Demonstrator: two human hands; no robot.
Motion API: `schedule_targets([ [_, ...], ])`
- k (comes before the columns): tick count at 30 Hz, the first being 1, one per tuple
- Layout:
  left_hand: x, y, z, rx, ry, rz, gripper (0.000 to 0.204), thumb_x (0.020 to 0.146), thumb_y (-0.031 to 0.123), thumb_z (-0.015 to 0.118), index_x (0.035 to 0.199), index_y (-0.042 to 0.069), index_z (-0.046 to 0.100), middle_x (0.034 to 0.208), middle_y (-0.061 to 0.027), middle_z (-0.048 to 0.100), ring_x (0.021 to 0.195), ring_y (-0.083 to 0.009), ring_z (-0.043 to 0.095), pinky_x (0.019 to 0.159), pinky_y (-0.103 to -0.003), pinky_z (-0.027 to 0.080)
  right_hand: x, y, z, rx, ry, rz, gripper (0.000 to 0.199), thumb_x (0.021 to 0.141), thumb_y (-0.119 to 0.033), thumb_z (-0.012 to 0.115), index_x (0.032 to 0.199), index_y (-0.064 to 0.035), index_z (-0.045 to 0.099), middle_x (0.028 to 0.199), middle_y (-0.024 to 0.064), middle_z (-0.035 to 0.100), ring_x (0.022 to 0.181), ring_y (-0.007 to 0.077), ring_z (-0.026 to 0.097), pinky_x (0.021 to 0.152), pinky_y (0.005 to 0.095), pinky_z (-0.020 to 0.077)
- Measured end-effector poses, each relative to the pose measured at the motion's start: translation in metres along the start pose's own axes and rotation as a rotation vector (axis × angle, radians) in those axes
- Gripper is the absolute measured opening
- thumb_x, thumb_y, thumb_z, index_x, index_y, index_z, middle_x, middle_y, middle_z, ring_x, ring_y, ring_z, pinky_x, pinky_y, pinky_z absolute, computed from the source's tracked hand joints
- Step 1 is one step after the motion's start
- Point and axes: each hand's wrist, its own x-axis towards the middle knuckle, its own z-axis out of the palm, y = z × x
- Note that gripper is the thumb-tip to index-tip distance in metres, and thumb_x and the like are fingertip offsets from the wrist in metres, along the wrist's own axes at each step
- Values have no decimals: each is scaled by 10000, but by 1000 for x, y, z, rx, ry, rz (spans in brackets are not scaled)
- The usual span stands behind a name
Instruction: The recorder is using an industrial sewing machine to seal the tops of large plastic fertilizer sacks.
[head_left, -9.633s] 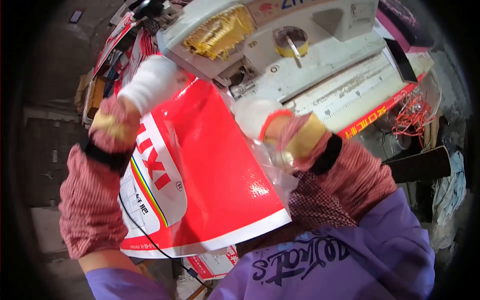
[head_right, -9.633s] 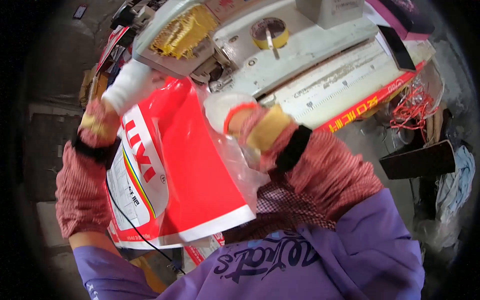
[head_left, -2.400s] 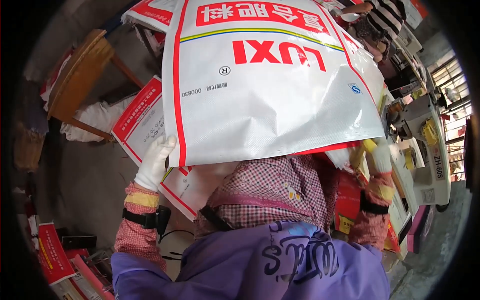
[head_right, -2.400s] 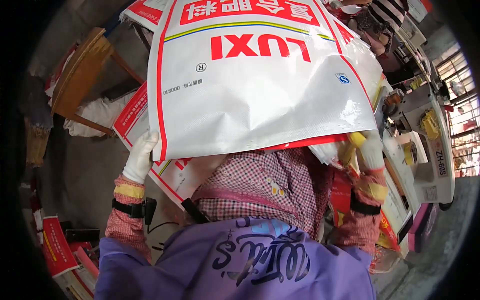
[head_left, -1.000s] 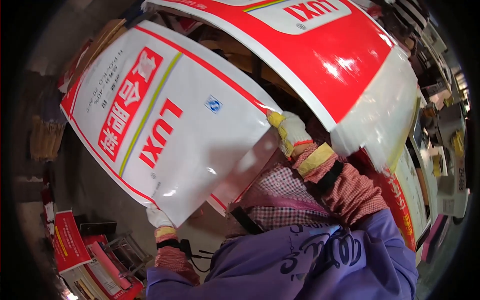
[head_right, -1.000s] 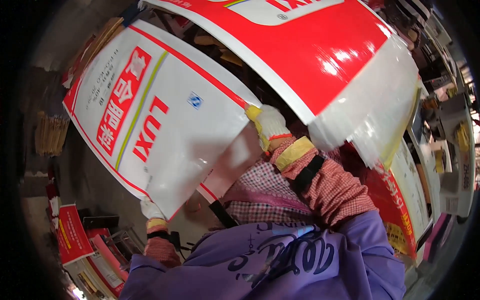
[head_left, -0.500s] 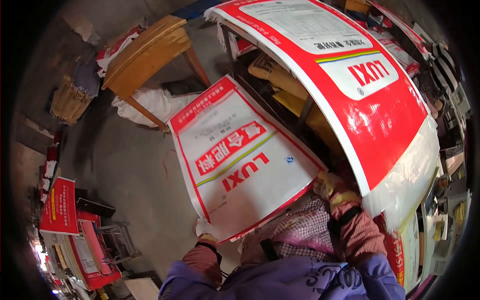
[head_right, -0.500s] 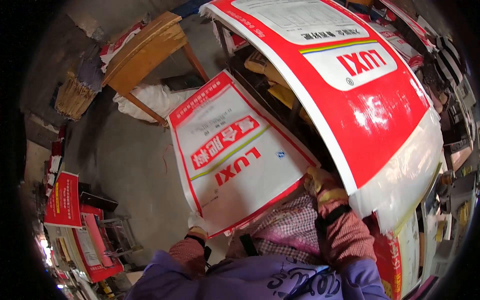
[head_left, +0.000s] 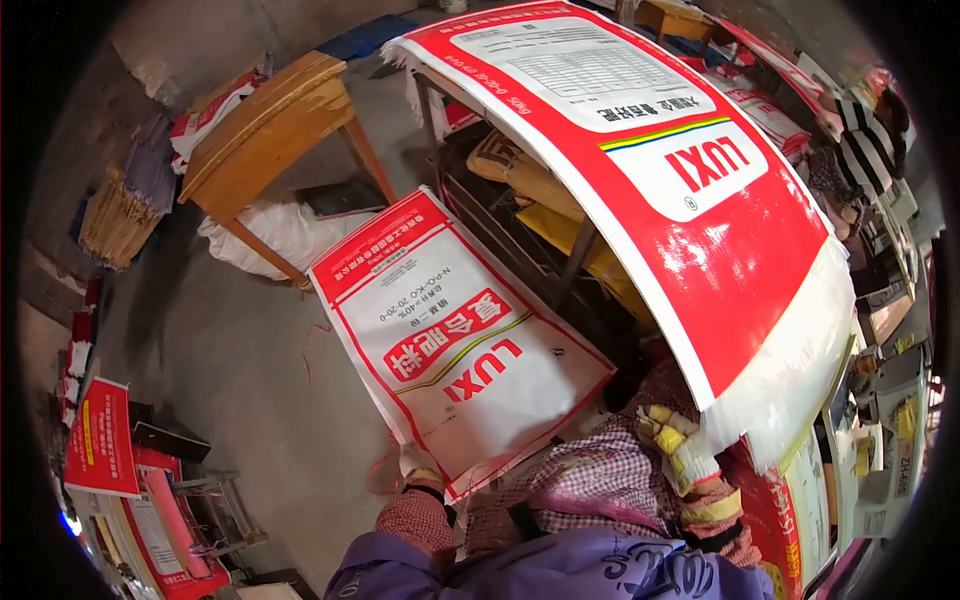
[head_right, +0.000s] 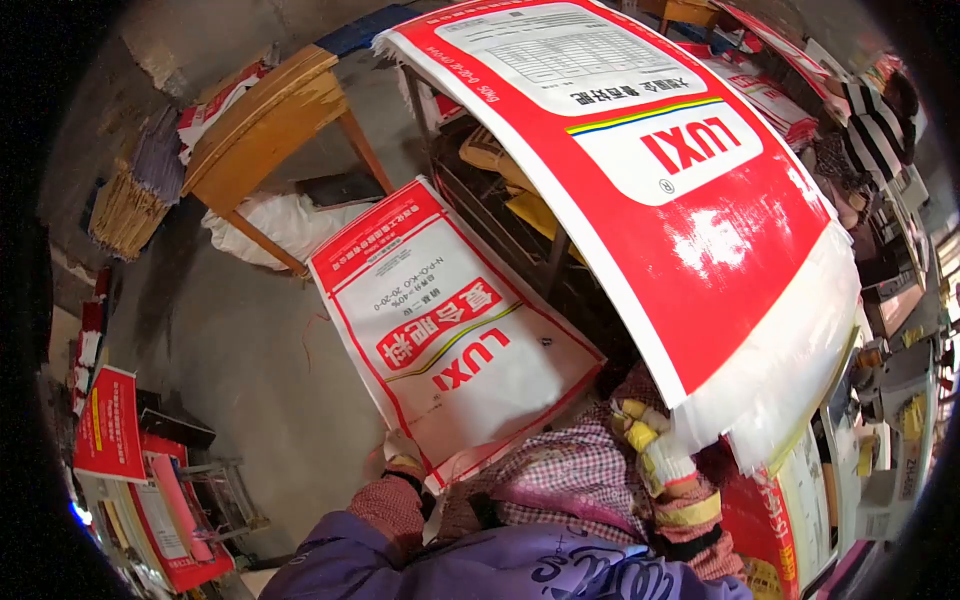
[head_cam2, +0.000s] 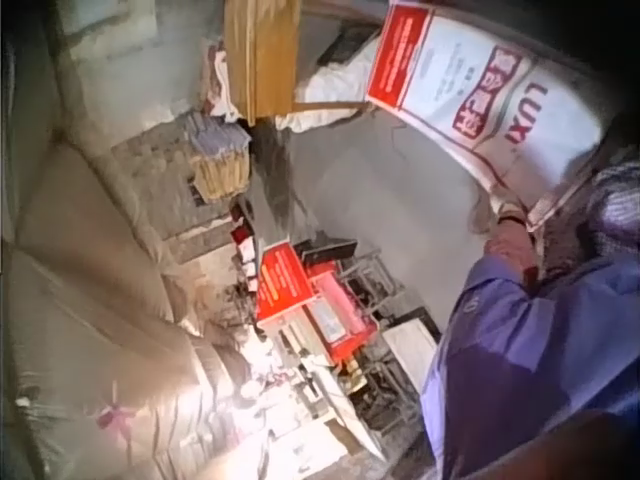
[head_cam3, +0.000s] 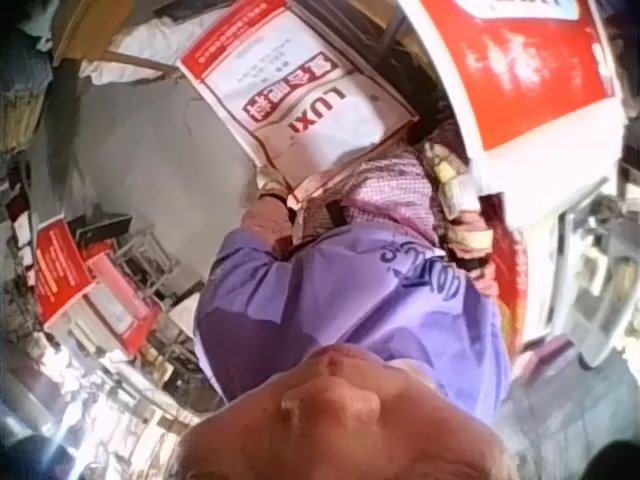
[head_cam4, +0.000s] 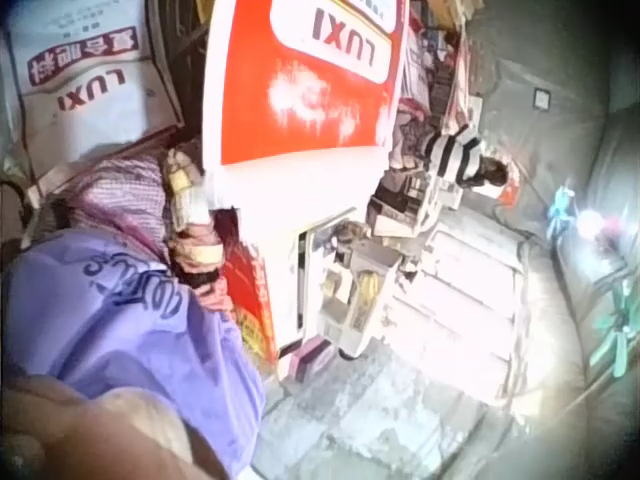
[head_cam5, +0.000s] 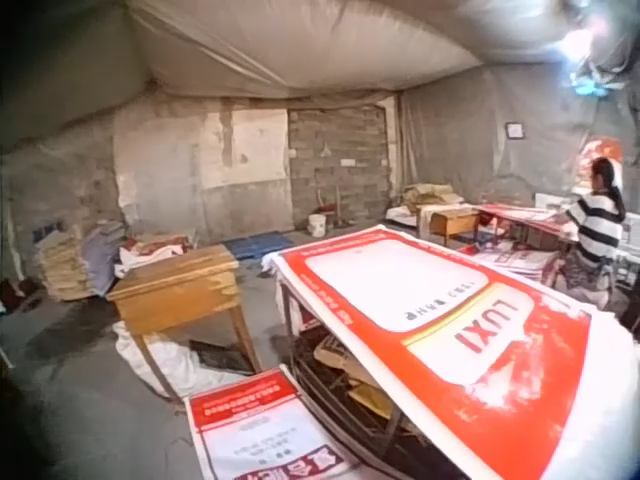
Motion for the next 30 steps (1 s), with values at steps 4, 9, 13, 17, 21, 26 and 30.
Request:
schedule_targets([
  [4, 15, -37, -45, 1238, 378, 293, 273, 893, 238, 393, 1025, 99, 588, 1028, -95, 603, 954, -219, 580, 794, -341, 443, -55, -41, 17, -192, -67, -88, 310, 854, -15, 487, 1145, 91, 473, 1050, 155, 571, 906, 184, 573, 802, 254, 467],
  [9, -19, 116, 22, 1386, -187, 301, 364, 889, 278, 375, 1158, 90, 534, 1245, -129, 482, 1055, -260, 545, 873, -464, 423, -121, -112, -26, -615, -14, -163, 249, 840, -109, 571, 1057, 12, 592, 986, 57, 626, 884, 103, 561, 795, 236, 439],
  [13, -57, 216, 95, 994, -210, 737, 361, 894, 260, 387, 1173, 64, 506, 1225, -132, 485, 1041, -247, 541, 858, -431, 434, -144, -188, -41, -942, 189, -602, 143, 804, -83, 590, 924, -27, 644, 833, 53, 631, 734, 125, 572, 665, 245, 468],
  [17, -71, 303, 119, 547, -262, 979, 362, 899, 243, 398, 1187, 39, 477, 1205, -134, 488, 1027, -234, 536, 842, -397, 445, -188, -268, -119, -989, 1420, -814, 258, 801, -234, 569, 1017, -108, 632, 870, 71, 656, 767, 194, 620, 687, 302, 469],
  [21, -71, 345, 70, 91, -212, 970, 367, 904, 225, 410, 1202, 14, 448, 1184, -136, 491, 1013, -221, 531, 826, -364, 457, -205, -345, -220, -1193, 1671, -601, 401, 817, -387, 519, 1102, -111, 579, 932, 129, 633, 832, 252, 614, 715, 313, 468],
  [26, -92, 378, -48, -478, -67, 844, 381, 910, 203, 424, 1220, -18, 413, 1159, -139, 494, 995, -205, 525, 807, -322, 471, -183, -374, -213, -1868, 1366, -483, 455, 812, -460, 550, 1110, -117, 570, 1038, 119, 590, 917, 302, 570, 754, 347, 460],
  [30, -255, 475, -37, -306, -65, 1208, 322, 905, 153, 486, 1156, -47, 459, 1125, -105, 505, 1041, -168, 459, 905, -282, 361, -157, -372, -244, -1051, 1261, -877, 306, 804, -231, 627, 1079, -102, 582, 965, 61, 596, 783, 120, 575, 630, 250, 478],
])
